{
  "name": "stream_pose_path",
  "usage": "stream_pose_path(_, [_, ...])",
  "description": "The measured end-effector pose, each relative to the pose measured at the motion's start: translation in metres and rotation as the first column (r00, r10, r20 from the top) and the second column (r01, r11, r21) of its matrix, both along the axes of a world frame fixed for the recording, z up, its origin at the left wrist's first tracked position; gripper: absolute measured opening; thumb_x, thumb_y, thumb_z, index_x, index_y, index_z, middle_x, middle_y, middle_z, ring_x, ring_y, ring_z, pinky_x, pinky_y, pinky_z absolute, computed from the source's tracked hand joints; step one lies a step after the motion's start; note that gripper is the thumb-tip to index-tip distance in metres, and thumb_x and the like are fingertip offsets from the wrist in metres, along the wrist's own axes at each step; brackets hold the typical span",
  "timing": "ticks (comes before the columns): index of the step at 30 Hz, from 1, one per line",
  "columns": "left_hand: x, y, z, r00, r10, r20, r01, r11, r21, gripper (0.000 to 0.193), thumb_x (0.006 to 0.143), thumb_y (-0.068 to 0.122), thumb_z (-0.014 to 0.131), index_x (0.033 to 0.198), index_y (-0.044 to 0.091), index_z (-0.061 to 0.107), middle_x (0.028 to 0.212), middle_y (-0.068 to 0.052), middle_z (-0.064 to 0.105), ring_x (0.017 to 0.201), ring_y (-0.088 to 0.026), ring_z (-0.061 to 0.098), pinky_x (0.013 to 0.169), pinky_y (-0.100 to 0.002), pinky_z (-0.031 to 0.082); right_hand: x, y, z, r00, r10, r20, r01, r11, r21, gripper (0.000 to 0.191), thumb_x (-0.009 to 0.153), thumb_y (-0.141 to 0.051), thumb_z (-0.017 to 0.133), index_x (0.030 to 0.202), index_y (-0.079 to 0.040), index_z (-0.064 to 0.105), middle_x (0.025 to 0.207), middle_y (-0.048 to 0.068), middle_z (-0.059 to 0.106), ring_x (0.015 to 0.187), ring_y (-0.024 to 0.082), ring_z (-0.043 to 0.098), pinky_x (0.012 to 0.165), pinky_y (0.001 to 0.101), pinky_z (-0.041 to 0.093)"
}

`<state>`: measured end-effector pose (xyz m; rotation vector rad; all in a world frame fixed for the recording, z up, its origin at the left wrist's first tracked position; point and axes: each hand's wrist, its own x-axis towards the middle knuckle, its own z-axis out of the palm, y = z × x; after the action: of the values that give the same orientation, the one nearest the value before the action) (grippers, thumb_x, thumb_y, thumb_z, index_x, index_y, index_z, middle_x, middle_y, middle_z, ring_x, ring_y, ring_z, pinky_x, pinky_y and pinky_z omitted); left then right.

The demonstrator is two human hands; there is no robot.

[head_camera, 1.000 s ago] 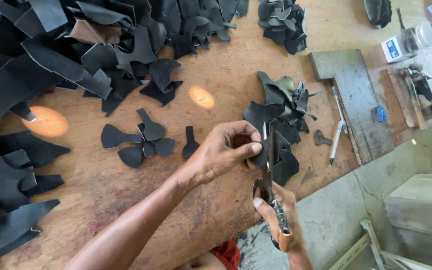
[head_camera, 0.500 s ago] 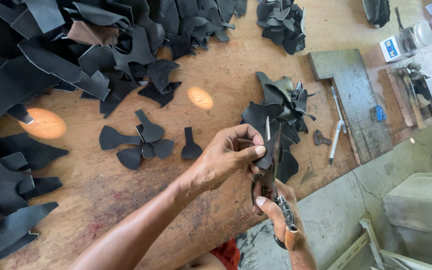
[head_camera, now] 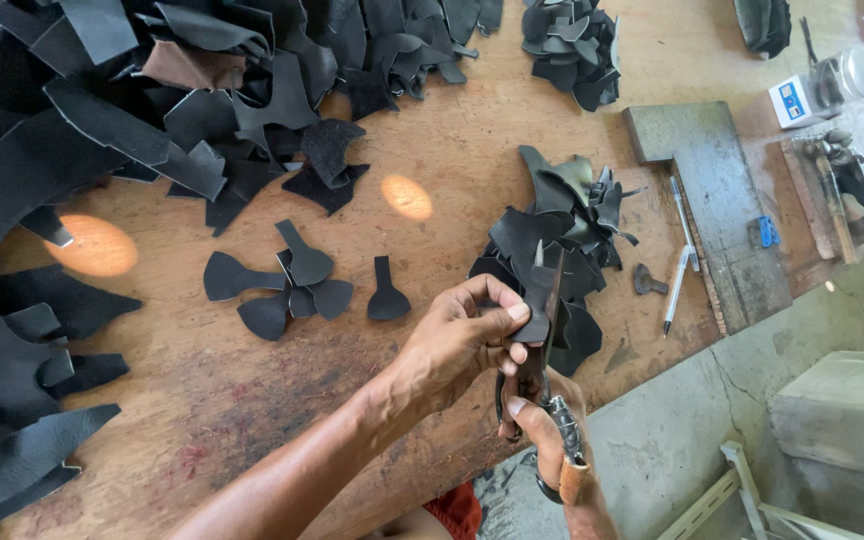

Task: The person picks up dark leather offcut pieces one at a time from a large pile on a wooden workbench and trims their edges with scissors, placing trimmed pieces aside and discarding scraps. The person repeats this trimming cycle continuously across the workbench.

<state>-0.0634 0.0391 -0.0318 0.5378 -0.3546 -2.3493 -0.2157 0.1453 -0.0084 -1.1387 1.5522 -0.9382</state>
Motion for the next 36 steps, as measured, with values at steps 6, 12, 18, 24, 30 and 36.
stream_pose_path(6, [0.0, 0.003, -0.001, 1.0, -0.002, -0.013, 0.002, 1.0, 0.031, 0.008, 0.1, 0.005, 0.061, 0.103, 0.002, 0.054, 0.086, -0.011, 0.067, 0.065, -0.014, 0.068, 0.055, -0.024, 0.056, 0.003, 0.003, 0.001, 1.0, -0.017, -0.013, 0.017, 1.0, 0.003, 0.022, 0.083, -0.019, 0.061, 0.086, 0.003, 0.062, 0.065, 0.007, 0.059, 0.053, 0.015, 0.059, 0.05, 0.0305, 0.049])
stream_pose_path(12, [0.0, 0.002, -0.006, 0.999, -0.011, -0.033, 0.011, 1.0, 0.006, 0.008, 0.101, 0.006, 0.061, 0.102, 0.002, 0.054, 0.085, -0.015, 0.069, 0.064, -0.014, 0.067, 0.052, -0.024, 0.055, 0.013, 0.002, 0.004, 0.995, -0.097, 0.005, 0.097, 0.994, 0.04, 0.024, 0.079, -0.017, 0.06, 0.095, -0.001, 0.064, 0.066, 0.006, 0.059, 0.049, 0.013, 0.055, 0.045, 0.029, 0.047])
stream_pose_path(18, [0.008, -0.002, -0.002, 0.994, -0.004, 0.11, 0.032, 0.967, -0.252, 0.012, 0.101, 0.015, 0.061, 0.101, 0.003, 0.057, 0.083, -0.009, 0.071, 0.065, -0.014, 0.067, 0.055, -0.027, 0.055, 0.013, 0.004, 0.006, 0.996, -0.038, -0.077, 0.038, 0.999, 0.001, 0.021, 0.083, -0.019, 0.061, 0.081, 0.001, 0.064, 0.058, 0.005, 0.058, 0.046, 0.014, 0.056, 0.044, 0.0298, 0.046])
stream_pose_path(24, [0.018, -0.015, 0.005, 0.914, 0.123, 0.386, 0.141, 0.797, -0.587, 0.024, 0.104, 0.029, 0.056, 0.101, 0.006, 0.062, 0.081, 0.0, 0.068, 0.07, -0.005, 0.063, 0.06, -0.025, 0.054, 0.019, 0.004, 0.011, 0.991, 0.006, -0.136, -0.005, 1.0, 0.005, 0.022, 0.085, -0.022, 0.06, 0.079, -0.001, 0.063, 0.056, 0.005, 0.057, 0.047, 0.014, 0.058, 0.046, 0.0308, 0.047])
stream_pose_path(30, [0.016, -0.016, 0.008, 0.907, 0.103, 0.407, 0.171, 0.795, -0.582, 0.023, 0.104, 0.028, 0.055, 0.099, 0.006, 0.06, 0.077, 0.0, 0.066, 0.066, -0.007, 0.06, 0.057, -0.025, 0.052, 0.02, -0.005, 0.017, 0.972, 0.053, -0.227, -0.064, 0.997, -0.042, 0.022, 0.087, -0.024, 0.06, 0.081, -0.003, 0.062, 0.059, 0.003, 0.059, 0.051, 0.013, 0.059, 0.049, 0.0306, 0.049])
stream_pose_path(36, [0.014, -0.014, 0.005, 0.929, 0.114, 0.352, 0.129, 0.792, -0.597, 0.023, 0.106, 0.026, 0.055, 0.098, 0.005, 0.059, 0.077, 0.001, 0.063, 0.067, -0.006, 0.058, 0.058, -0.025, 0.051, 0.02, -0.001, 0.015, 0.977, 0.029, -0.212, -0.037, 0.999, -0.032, 0.021, 0.085, -0.023, 0.059, 0.082, -0.002, 0.063, 0.056, 0.005, 0.059, 0.047, 0.014, 0.058, 0.047, 0.0315, 0.048])
